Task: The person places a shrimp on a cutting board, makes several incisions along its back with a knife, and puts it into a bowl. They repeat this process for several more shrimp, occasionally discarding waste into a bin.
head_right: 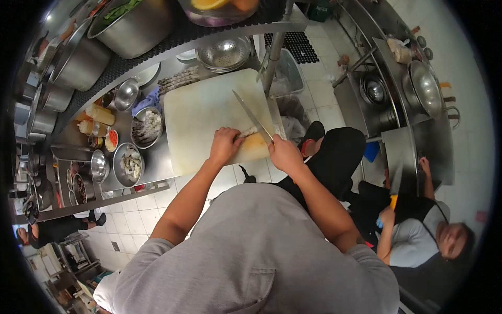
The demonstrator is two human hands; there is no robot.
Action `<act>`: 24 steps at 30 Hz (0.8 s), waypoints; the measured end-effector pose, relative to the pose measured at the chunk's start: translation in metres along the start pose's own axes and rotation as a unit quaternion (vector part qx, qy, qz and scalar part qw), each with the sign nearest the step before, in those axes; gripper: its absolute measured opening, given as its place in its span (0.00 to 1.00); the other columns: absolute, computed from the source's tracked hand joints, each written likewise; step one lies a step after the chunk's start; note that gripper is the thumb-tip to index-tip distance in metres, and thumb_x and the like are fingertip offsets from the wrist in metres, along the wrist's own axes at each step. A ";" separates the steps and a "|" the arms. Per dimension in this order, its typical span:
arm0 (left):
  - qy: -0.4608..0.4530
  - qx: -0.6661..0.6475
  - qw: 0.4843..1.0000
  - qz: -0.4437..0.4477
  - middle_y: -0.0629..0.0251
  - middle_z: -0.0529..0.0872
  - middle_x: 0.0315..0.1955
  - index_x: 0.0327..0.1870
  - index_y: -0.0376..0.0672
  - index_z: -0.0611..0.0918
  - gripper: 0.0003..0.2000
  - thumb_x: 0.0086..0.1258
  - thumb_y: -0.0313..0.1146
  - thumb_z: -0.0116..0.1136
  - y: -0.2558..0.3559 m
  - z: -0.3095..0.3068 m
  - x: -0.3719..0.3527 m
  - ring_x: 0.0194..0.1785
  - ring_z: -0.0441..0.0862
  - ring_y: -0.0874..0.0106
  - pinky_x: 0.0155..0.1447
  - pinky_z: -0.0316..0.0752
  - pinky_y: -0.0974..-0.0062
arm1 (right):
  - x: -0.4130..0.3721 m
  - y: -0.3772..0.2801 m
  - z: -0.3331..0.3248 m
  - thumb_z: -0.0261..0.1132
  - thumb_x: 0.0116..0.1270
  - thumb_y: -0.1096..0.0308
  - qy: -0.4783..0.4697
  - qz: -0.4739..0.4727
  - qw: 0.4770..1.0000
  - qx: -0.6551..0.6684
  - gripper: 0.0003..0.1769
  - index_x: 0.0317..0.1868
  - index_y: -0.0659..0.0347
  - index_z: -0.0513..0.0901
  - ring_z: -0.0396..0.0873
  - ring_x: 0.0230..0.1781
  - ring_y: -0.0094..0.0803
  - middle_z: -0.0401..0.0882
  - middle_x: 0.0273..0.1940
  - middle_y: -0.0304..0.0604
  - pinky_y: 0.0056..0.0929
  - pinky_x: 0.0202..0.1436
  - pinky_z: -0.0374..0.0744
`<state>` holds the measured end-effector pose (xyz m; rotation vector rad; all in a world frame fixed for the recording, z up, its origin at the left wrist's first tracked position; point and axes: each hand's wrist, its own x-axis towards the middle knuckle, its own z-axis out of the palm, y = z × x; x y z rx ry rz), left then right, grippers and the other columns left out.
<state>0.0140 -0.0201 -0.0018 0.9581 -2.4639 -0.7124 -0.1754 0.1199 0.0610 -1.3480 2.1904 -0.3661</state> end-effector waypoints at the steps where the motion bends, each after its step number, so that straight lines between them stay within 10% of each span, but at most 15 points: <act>1: -0.003 0.000 1.000 -0.001 0.62 0.87 0.35 0.41 0.43 0.88 0.10 0.65 0.37 0.70 -0.001 0.002 -0.002 0.47 0.80 0.57 0.57 0.73 0.59 | -0.001 0.002 0.000 0.57 0.78 0.59 -0.002 0.002 1.000 0.001 0.17 0.47 0.69 0.76 0.83 0.45 0.68 0.85 0.38 0.69 0.61 0.50 0.79; 24: -0.059 -0.020 0.998 0.005 0.60 0.86 0.37 0.43 0.42 0.90 0.10 0.64 0.35 0.69 0.006 0.003 0.014 0.50 0.80 0.57 0.58 0.73 0.59 | -0.005 -0.004 0.014 0.56 0.78 0.62 0.012 -0.025 1.000 0.014 0.14 0.45 0.68 0.74 0.83 0.40 0.68 0.84 0.35 0.66 0.63 0.47 0.78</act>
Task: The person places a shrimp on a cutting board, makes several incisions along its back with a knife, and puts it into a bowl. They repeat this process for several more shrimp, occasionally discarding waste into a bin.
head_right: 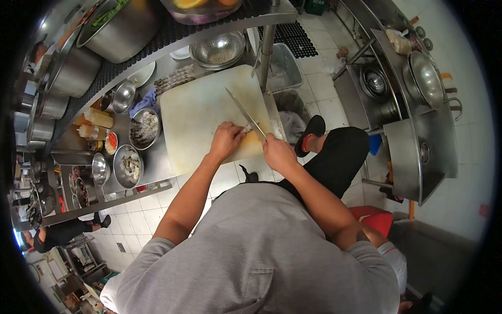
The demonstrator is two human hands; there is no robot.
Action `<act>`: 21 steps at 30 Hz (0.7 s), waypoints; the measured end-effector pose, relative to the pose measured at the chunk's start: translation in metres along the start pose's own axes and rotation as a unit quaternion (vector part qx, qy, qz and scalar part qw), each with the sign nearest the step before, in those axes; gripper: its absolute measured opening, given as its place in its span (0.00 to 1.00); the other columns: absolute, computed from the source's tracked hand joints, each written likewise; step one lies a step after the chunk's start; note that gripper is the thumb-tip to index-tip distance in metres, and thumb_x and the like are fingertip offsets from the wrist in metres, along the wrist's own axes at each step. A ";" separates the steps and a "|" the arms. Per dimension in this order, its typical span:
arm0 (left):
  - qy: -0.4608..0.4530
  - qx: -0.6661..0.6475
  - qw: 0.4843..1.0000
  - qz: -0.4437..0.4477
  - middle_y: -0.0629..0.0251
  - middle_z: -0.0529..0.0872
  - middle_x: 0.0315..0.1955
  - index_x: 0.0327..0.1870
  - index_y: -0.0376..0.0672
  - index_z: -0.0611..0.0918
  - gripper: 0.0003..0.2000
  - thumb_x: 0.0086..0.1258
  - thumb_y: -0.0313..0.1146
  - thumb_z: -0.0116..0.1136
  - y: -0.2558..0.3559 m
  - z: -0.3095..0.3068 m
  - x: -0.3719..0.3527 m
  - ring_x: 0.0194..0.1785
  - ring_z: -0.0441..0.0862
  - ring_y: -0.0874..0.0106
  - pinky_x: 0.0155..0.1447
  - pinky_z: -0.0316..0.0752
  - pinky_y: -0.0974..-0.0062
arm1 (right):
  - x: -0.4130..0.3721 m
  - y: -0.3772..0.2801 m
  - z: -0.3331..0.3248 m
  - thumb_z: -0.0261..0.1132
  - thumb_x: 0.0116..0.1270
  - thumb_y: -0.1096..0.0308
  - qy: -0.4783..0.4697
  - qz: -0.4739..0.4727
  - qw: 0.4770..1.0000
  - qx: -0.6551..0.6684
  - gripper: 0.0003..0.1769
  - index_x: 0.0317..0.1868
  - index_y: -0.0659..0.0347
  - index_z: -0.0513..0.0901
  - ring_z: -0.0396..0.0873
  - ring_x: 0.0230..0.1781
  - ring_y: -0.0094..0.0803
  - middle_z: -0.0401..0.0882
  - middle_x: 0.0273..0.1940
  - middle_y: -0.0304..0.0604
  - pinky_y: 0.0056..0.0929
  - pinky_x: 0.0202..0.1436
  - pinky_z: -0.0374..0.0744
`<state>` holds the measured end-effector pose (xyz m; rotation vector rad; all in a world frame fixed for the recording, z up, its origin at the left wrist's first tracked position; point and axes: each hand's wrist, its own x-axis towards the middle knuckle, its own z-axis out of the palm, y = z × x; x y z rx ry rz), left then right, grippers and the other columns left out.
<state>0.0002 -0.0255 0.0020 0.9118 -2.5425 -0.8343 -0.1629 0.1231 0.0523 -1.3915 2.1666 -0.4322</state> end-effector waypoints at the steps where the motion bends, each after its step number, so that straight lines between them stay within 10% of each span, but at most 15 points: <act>1: 0.001 0.002 1.000 0.001 0.60 0.86 0.37 0.43 0.42 0.90 0.10 0.64 0.35 0.69 -0.001 0.002 -0.002 0.50 0.80 0.57 0.58 0.73 0.59 | 0.000 -0.002 -0.002 0.56 0.78 0.62 0.001 -0.001 1.000 0.001 0.14 0.45 0.68 0.74 0.83 0.40 0.68 0.84 0.35 0.66 0.63 0.47 0.78; 10: 0.134 0.064 0.989 -0.010 0.59 0.85 0.47 0.52 0.43 0.88 0.20 0.61 0.41 0.73 -0.006 -0.005 -0.039 0.54 0.76 0.54 0.59 0.71 0.56 | -0.008 -0.002 -0.013 0.55 0.77 0.60 -0.004 0.019 1.000 0.023 0.15 0.45 0.66 0.76 0.84 0.41 0.68 0.85 0.37 0.67 0.64 0.48 0.78; 21: 0.147 0.067 0.987 0.025 0.66 0.86 0.34 0.37 0.46 0.89 0.07 0.67 0.38 0.69 -0.013 0.007 -0.031 0.47 0.79 0.60 0.53 0.72 0.59 | -0.002 -0.004 -0.002 0.56 0.77 0.59 -0.018 0.003 1.000 -0.001 0.16 0.46 0.66 0.77 0.84 0.40 0.67 0.85 0.36 0.68 0.63 0.49 0.79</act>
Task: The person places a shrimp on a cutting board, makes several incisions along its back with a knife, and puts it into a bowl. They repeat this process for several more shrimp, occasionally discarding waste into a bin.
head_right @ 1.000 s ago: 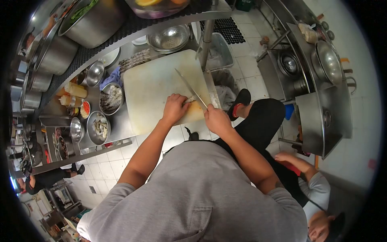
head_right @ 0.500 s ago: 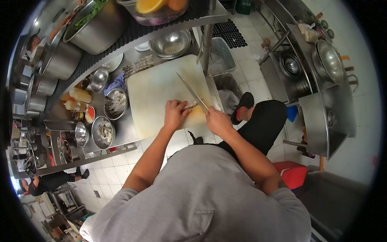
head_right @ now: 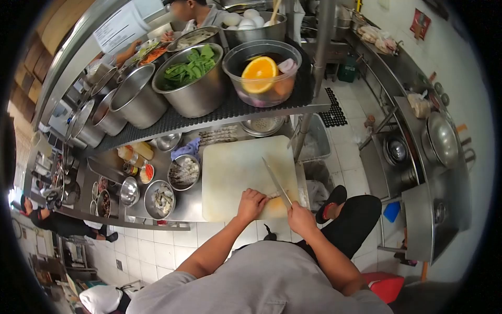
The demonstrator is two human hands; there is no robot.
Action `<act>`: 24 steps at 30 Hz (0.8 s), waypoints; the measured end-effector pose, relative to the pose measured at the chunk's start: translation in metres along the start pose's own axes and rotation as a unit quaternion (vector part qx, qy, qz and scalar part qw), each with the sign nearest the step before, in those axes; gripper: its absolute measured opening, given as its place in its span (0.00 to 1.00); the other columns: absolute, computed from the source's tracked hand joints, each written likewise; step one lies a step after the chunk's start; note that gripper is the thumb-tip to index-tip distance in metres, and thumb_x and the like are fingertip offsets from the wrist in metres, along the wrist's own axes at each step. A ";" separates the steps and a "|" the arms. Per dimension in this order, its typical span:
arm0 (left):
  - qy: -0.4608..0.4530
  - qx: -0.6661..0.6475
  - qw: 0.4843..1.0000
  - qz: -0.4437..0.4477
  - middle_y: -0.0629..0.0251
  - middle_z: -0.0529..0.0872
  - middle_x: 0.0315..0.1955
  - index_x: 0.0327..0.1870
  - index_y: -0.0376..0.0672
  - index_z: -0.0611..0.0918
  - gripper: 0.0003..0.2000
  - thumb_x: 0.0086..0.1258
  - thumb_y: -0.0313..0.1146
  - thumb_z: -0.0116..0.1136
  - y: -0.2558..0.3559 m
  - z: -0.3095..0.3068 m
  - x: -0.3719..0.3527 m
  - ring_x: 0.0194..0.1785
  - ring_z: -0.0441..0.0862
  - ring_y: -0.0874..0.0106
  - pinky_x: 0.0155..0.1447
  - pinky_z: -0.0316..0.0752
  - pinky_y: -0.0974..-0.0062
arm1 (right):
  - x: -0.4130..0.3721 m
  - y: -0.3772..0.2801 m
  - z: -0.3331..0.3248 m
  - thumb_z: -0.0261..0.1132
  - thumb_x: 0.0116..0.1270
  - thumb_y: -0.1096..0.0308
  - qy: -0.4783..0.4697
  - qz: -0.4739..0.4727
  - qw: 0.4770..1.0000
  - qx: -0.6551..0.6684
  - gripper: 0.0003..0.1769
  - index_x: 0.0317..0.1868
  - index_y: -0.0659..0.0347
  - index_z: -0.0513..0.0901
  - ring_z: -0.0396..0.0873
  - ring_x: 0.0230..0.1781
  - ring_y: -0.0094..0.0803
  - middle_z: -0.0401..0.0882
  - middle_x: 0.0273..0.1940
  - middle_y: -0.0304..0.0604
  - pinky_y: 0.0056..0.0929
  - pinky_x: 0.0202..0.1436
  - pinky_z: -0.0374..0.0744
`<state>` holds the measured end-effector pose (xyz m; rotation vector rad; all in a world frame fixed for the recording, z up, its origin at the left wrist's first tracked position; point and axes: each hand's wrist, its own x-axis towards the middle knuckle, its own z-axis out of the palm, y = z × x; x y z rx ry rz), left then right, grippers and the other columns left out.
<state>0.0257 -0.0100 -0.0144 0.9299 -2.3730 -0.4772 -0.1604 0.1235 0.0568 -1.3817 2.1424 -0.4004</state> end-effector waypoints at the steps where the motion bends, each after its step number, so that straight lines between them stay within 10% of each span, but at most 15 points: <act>1: 0.000 -0.005 1.000 0.004 0.66 0.86 0.34 0.36 0.46 0.89 0.07 0.67 0.38 0.69 0.000 0.000 -0.002 0.47 0.79 0.60 0.52 0.72 0.60 | 0.000 0.000 0.001 0.56 0.77 0.59 -0.001 0.006 1.000 -0.006 0.16 0.46 0.66 0.77 0.84 0.40 0.67 0.85 0.37 0.67 0.63 0.49 0.79; 24: -0.061 0.027 0.997 -0.030 0.62 0.85 0.44 0.45 0.45 0.88 0.10 0.67 0.36 0.67 0.010 -0.015 -0.002 0.52 0.79 0.58 0.55 0.72 0.58 | 0.002 0.015 -0.016 0.57 0.77 0.60 0.001 0.004 0.999 0.034 0.15 0.47 0.67 0.76 0.82 0.44 0.69 0.85 0.38 0.68 0.63 0.50 0.77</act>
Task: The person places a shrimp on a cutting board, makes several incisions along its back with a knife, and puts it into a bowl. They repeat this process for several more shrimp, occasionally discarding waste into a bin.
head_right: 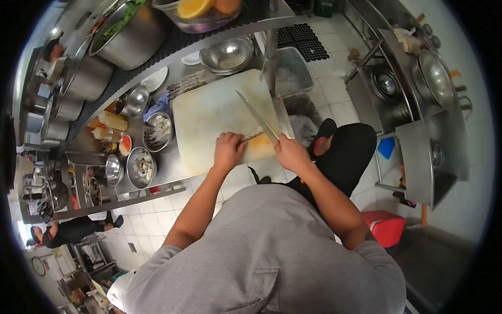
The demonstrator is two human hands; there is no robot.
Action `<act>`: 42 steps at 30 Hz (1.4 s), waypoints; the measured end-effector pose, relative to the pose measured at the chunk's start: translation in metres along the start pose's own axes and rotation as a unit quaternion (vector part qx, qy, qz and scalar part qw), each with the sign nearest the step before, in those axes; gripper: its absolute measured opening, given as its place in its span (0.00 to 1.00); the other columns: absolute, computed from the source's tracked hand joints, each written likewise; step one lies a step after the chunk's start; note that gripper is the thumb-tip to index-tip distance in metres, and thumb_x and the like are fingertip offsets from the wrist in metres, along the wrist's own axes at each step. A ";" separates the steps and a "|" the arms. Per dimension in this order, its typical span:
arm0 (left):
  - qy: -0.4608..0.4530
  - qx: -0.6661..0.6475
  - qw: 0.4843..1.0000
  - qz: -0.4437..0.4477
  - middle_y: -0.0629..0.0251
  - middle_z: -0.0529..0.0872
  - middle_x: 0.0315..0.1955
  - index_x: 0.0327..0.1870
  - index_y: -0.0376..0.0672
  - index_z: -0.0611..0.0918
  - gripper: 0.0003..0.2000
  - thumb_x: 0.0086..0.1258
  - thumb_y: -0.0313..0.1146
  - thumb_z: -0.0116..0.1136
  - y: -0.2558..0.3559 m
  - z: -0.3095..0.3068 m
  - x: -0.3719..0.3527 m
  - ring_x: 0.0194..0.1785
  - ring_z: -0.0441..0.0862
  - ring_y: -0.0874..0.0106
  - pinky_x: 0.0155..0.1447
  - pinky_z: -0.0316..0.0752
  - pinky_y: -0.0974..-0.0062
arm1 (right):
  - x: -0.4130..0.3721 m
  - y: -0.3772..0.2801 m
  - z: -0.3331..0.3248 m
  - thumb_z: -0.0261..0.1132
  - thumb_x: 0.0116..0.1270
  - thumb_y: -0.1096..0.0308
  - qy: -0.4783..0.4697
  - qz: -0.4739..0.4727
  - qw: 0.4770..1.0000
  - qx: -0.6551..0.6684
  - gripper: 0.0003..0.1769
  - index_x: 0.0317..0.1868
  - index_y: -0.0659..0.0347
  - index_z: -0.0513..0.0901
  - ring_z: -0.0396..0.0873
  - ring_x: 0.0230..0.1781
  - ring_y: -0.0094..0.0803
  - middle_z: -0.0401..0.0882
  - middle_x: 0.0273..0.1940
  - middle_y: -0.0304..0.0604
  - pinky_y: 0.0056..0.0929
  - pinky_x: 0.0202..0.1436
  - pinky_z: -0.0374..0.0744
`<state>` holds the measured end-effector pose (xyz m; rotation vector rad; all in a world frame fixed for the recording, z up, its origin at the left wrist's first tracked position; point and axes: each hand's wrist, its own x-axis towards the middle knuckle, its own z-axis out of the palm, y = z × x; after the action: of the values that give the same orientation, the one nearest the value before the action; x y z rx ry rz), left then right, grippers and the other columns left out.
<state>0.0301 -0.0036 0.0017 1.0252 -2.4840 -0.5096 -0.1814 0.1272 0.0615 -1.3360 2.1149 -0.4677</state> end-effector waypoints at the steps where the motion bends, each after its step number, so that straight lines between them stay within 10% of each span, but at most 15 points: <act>1: -0.029 0.008 1.000 -0.003 0.62 0.85 0.44 0.45 0.45 0.87 0.10 0.67 0.36 0.67 -0.004 0.003 0.002 0.52 0.79 0.58 0.55 0.72 0.58 | 0.003 -0.003 0.001 0.58 0.77 0.60 -0.002 -0.004 1.000 -0.005 0.16 0.47 0.67 0.76 0.82 0.44 0.68 0.85 0.39 0.68 0.63 0.50 0.77; 20: 0.138 0.178 0.963 -0.146 0.50 0.87 0.38 0.40 0.39 0.86 0.07 0.67 0.32 0.64 -0.152 -0.233 -0.020 0.47 0.83 0.49 0.55 0.75 0.52 | 0.018 0.001 0.014 0.60 0.76 0.58 0.034 -0.106 0.988 0.109 0.17 0.45 0.67 0.76 0.81 0.43 0.68 0.84 0.37 0.66 0.58 0.45 0.78; 29: 0.186 0.282 0.912 -0.233 0.48 0.87 0.47 0.51 0.41 0.87 0.14 0.69 0.36 0.63 -0.263 -0.226 -0.045 0.54 0.82 0.46 0.59 0.76 0.51 | 0.027 0.007 0.022 0.61 0.76 0.58 0.001 -0.061 0.990 0.129 0.17 0.44 0.67 0.76 0.81 0.44 0.69 0.84 0.38 0.67 0.56 0.45 0.79; 35: 0.277 0.162 0.905 -0.279 0.49 0.87 0.47 0.48 0.40 0.86 0.12 0.69 0.35 0.64 -0.193 -0.174 -0.098 0.55 0.82 0.49 0.59 0.75 0.49 | 0.030 0.015 0.031 0.62 0.75 0.57 0.012 -0.051 0.991 0.126 0.17 0.44 0.67 0.77 0.82 0.44 0.67 0.84 0.39 0.67 0.55 0.46 0.79; 42: 0.005 0.120 0.946 -0.301 0.58 0.80 0.66 0.66 0.43 0.79 0.26 0.68 0.44 0.64 -0.067 -0.093 -0.084 0.69 0.75 0.58 0.69 0.67 0.47 | 0.033 -0.007 0.035 0.63 0.74 0.58 0.000 -0.087 0.992 0.089 0.18 0.44 0.68 0.78 0.83 0.44 0.66 0.84 0.38 0.66 0.54 0.46 0.79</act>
<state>0.1691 -0.0040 0.0298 1.8977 -2.2271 -0.3696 -0.1647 0.0954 0.0289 -1.4210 1.9150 -0.7113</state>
